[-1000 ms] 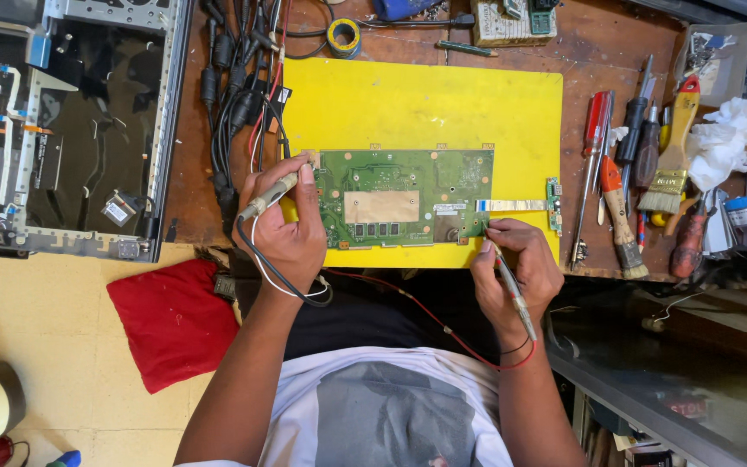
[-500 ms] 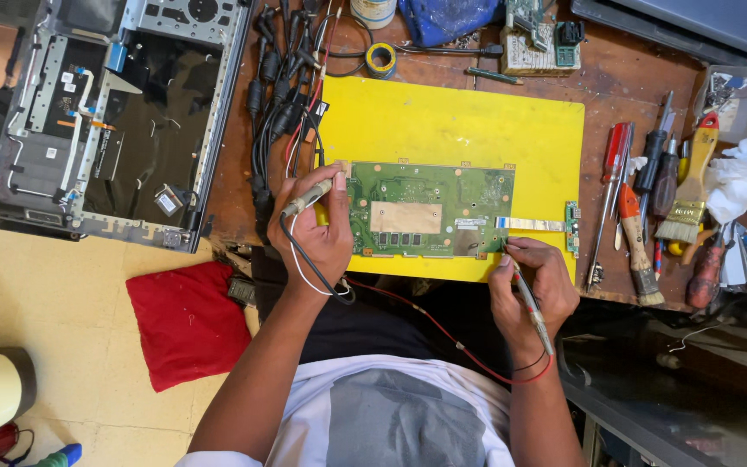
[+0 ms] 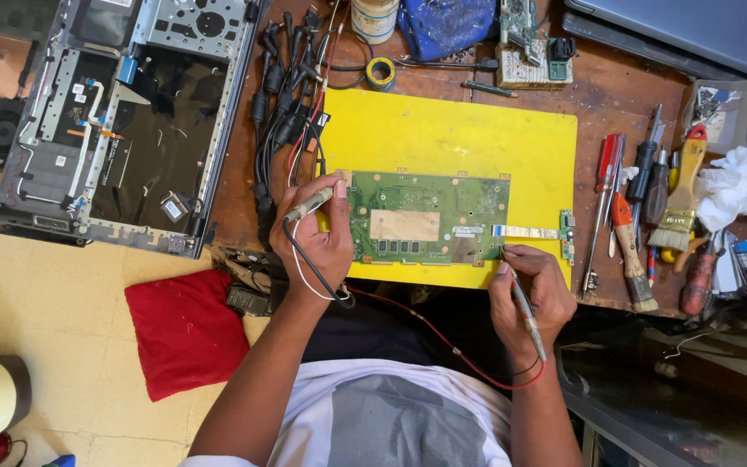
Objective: The person uses a multimeter to test points on a green circuit board placed on a yellow mat. They flip the board over to test the other side and continue probing various components with the multimeter probes.
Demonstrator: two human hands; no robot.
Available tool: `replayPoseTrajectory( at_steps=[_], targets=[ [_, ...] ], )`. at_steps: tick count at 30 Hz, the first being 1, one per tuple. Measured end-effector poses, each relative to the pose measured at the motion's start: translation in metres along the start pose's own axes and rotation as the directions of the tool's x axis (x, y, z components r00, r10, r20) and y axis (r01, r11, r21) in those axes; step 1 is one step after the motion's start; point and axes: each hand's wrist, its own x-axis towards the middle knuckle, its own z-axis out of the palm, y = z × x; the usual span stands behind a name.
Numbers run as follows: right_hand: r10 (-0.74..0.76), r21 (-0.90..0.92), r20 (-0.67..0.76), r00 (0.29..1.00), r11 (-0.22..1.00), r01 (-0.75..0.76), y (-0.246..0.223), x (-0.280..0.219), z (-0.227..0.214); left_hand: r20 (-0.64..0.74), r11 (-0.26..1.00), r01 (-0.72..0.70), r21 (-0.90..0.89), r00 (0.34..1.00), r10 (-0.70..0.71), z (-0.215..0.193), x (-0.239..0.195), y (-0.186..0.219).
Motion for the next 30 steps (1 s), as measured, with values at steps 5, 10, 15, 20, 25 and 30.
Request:
replayPoseTrajectory(
  at_steps=[5, 10, 15, 20, 25, 30],
  targets=[
    [-0.004, 0.035, 0.003, 1.0, 0.999, 0.004, 0.001, 0.0, 0.0, -0.003, 1.0, 0.008, -0.008, 1.0, -0.008, 0.002, -0.003, -0.002],
    [-0.036, 0.058, 0.008, 0.999, 0.998, 0.035, 0.001, 0.002, 0.001, 0.009, 1.0, 0.019, 0.012, 1.0, -0.019, 0.001, -0.004, -0.002],
    [-0.033, 0.058, 0.011, 0.999, 0.998, 0.032, -0.002, 0.004, 0.0, 0.016, 1.0, 0.018, 0.022, 1.0, -0.018, -0.001, -0.001, 0.0],
    [-0.022, 0.055, 0.006, 1.0, 0.998, 0.021, -0.003, 0.004, 0.0, 0.018, 0.999, 0.024, 0.03, 1.0, -0.025, 0.0, -0.003, -0.002],
    [-0.039, 0.065, 0.005, 0.999, 0.997, 0.039, -0.004, 0.006, 0.001, 0.024, 0.998, 0.025, 0.054, 0.999, -0.026, -0.001, -0.001, 0.0],
    [-0.03, 0.048, -0.013, 0.999, 0.998, 0.03, -0.01, 0.011, 0.0, 0.076, 0.999, 0.027, 0.038, 0.997, -0.03, -0.004, 0.003, 0.005]
  ],
)
